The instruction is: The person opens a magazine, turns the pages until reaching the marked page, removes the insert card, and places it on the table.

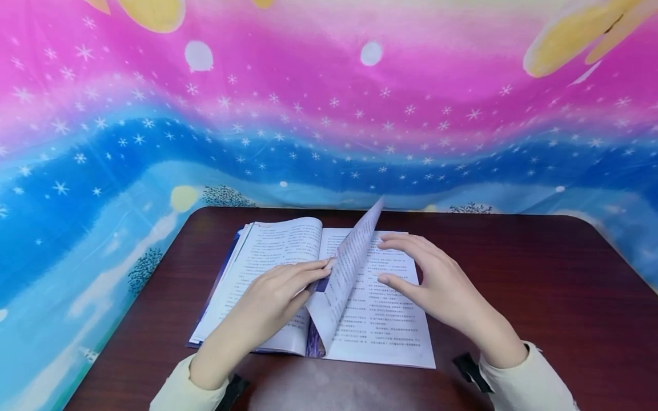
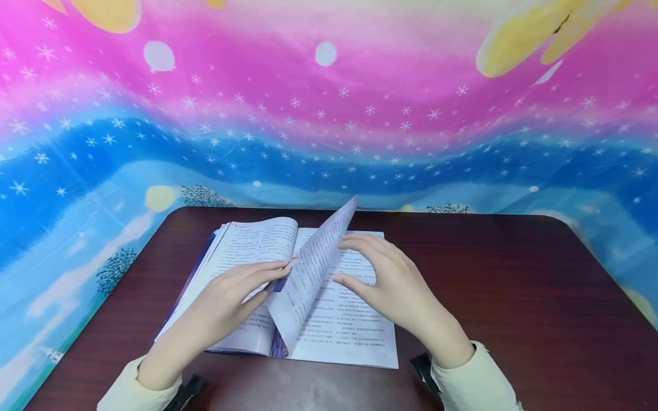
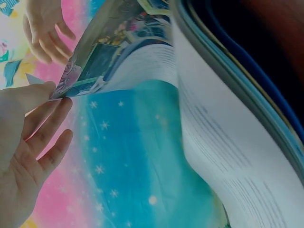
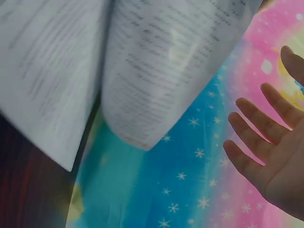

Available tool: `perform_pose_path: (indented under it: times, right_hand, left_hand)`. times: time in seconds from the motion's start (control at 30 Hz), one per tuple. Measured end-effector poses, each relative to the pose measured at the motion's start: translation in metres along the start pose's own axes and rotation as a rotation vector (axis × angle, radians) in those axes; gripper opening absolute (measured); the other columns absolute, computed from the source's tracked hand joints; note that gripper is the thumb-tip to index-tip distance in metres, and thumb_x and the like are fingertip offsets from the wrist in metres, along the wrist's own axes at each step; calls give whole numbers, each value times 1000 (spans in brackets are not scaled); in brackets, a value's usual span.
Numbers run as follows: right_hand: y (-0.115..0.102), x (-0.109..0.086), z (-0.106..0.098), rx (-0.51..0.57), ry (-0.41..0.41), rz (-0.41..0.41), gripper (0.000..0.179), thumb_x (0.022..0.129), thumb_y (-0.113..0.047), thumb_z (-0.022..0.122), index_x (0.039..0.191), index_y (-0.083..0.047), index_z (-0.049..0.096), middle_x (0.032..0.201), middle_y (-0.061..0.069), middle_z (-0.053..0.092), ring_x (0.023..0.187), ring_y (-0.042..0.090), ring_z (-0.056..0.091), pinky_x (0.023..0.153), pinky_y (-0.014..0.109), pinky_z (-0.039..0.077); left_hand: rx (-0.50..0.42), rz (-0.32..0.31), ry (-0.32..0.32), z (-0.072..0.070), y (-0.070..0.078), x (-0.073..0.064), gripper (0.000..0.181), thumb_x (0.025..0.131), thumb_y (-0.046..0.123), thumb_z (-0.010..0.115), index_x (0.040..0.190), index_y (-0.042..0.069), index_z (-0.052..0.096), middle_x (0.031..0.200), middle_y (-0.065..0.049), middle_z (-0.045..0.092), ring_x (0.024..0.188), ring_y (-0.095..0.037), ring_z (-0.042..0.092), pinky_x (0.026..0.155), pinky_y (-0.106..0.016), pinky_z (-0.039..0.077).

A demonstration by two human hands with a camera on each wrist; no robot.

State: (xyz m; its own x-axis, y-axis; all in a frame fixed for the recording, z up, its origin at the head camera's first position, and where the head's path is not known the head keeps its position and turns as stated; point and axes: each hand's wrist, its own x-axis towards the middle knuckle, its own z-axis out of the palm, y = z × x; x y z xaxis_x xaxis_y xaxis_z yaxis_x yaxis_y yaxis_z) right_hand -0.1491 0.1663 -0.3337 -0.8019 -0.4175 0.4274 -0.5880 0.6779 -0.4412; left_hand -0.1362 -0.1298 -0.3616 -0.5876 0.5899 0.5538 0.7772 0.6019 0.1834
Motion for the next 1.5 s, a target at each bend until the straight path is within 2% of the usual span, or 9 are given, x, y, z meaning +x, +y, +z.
perform_pose_path:
  times: [0.17,0.37,0.67,0.97,1.2,1.5]
  right_hand:
    - [7,-7,-1,-42,-6,6,49,84,-30,81,128,-18,63,134,-1,59,127,21,52,99,51,46]
    - [17,-14,-1,-95,-38,-28,50,83,-29,82,128,-15,64,132,2,60,125,23,54,99,52,45]
    - [31,-25,-1,-142,-71,-103,47,82,-27,82,125,-14,65,127,0,63,121,21,56,97,48,46]
    - [42,-40,0,-167,-131,-72,48,82,-28,83,125,-16,66,126,-2,63,119,20,58,94,50,50]
    - [50,-49,1,-171,-195,-60,42,82,-28,82,121,-18,68,127,-3,63,118,20,59,94,48,51]
    - [59,-62,0,-162,-323,-21,43,83,-29,81,123,-19,68,129,-2,63,119,22,58,95,49,49]
  left_hand:
    - [-5,-24,23,-5,-8,-14,60,79,-6,78,134,10,62,137,0,60,119,-20,61,94,-39,52]
    - [24,-45,54,-14,-17,-28,64,73,-7,82,132,9,63,135,-1,61,116,-20,62,89,-41,55]
    - [88,-163,40,-27,-24,-46,56,78,2,82,130,14,65,130,1,64,115,-20,63,90,-44,54]
    - [142,-277,23,-38,-28,-63,55,79,-1,80,129,16,65,125,-1,67,112,-24,65,88,-48,54]
    - [165,-369,-24,-44,-34,-77,54,79,1,80,129,13,65,123,-7,68,110,-30,65,86,-51,55]
    - [155,-502,-171,-50,-42,-92,59,83,4,79,137,10,57,116,-9,67,105,-30,66,81,-50,55]
